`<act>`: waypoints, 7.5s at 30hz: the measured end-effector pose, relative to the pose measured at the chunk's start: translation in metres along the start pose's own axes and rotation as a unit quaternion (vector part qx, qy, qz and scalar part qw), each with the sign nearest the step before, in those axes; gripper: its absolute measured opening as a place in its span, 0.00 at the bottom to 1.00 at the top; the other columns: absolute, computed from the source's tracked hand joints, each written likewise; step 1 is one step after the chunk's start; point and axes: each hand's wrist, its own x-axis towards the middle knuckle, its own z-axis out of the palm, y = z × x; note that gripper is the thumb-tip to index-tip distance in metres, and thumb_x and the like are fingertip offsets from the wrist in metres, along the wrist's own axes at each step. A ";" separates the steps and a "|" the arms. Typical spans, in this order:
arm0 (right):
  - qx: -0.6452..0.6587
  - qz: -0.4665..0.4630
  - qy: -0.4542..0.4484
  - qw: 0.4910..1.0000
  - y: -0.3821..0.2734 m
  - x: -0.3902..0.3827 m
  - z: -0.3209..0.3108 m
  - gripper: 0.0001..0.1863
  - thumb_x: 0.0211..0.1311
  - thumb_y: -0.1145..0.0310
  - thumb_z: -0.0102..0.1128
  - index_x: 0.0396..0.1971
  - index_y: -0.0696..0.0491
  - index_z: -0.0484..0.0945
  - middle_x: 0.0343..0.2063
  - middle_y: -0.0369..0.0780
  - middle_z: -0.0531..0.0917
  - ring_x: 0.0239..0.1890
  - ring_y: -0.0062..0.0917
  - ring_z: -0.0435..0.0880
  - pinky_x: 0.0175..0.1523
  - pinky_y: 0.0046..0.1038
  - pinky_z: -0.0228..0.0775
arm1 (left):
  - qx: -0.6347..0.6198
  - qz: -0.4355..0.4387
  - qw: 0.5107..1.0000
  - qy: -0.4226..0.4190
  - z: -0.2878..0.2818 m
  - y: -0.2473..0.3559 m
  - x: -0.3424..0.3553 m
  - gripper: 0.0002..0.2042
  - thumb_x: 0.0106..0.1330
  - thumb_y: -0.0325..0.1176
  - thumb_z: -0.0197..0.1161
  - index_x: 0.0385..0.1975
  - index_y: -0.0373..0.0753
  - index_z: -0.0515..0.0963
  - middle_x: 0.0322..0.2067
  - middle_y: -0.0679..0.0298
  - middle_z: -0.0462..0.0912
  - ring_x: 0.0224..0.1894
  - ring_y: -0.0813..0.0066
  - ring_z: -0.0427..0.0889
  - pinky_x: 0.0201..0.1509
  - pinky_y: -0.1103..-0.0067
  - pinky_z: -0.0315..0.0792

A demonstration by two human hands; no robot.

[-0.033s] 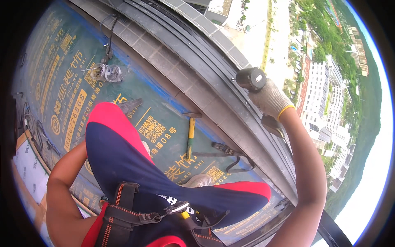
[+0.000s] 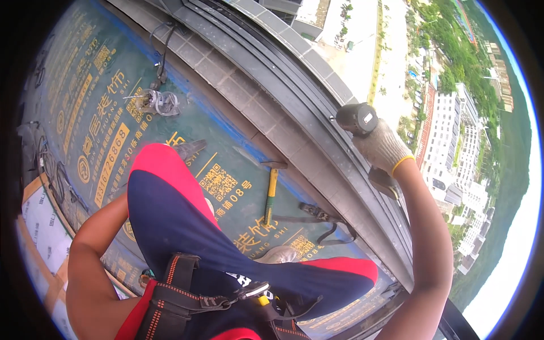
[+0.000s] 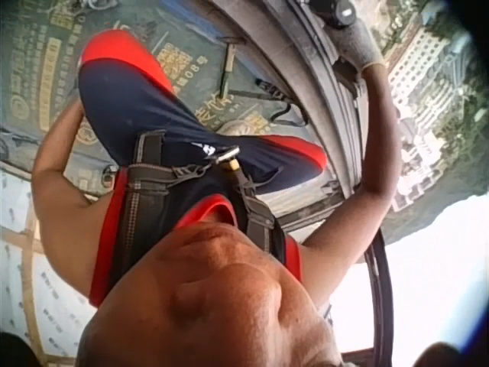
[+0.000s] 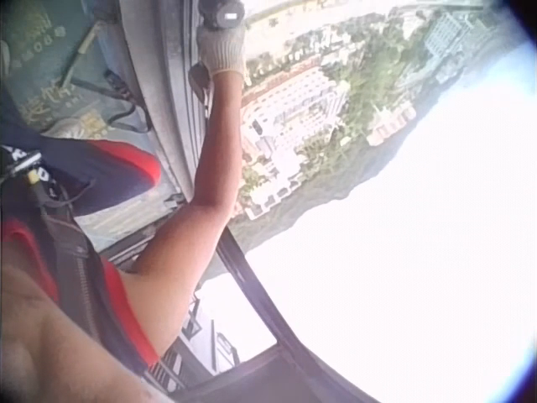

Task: Using a hammer drill to make holes in a window frame for installation.

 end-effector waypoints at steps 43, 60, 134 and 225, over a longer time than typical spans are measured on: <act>-0.142 -0.092 -0.011 0.986 -0.017 0.011 -0.020 0.17 0.56 0.68 0.64 0.43 0.62 0.85 0.34 0.49 0.88 0.37 0.38 0.89 0.42 0.37 0.81 | 0.117 -0.078 0.989 -0.049 0.020 0.027 0.009 0.33 0.54 0.47 0.77 0.56 0.38 0.71 0.52 0.50 0.79 0.56 0.51 0.82 0.60 0.62 0.77; -0.153 -0.123 0.132 0.972 0.013 0.026 0.025 0.17 0.58 0.67 0.62 0.41 0.64 0.84 0.27 0.49 0.86 0.27 0.39 0.87 0.34 0.39 0.80 | 0.099 0.028 0.991 -0.089 0.007 0.005 0.026 0.33 0.54 0.44 0.72 0.60 0.38 0.73 0.47 0.52 0.86 0.50 0.51 0.86 0.54 0.62 0.79; -0.331 -0.226 -0.083 0.912 -0.696 0.409 0.183 0.49 0.72 0.55 0.56 0.81 0.58 0.39 0.64 0.48 0.80 0.64 0.38 0.83 0.65 0.43 0.72 | 0.113 -0.123 0.985 -0.054 -0.099 -0.428 0.087 0.25 0.55 0.37 0.72 0.55 0.49 0.78 0.46 0.61 0.84 0.53 0.62 0.83 0.56 0.63 0.75; 0.239 0.541 0.176 0.787 -0.164 0.012 0.409 0.45 0.57 0.65 0.66 0.75 0.53 0.58 0.69 0.57 0.69 0.70 0.48 0.73 0.73 0.38 0.68 | 0.374 -0.013 0.926 -0.056 -0.248 -0.561 0.368 0.38 0.43 0.47 0.84 0.55 0.43 0.75 0.53 0.55 0.81 0.60 0.54 0.79 0.62 0.62 0.75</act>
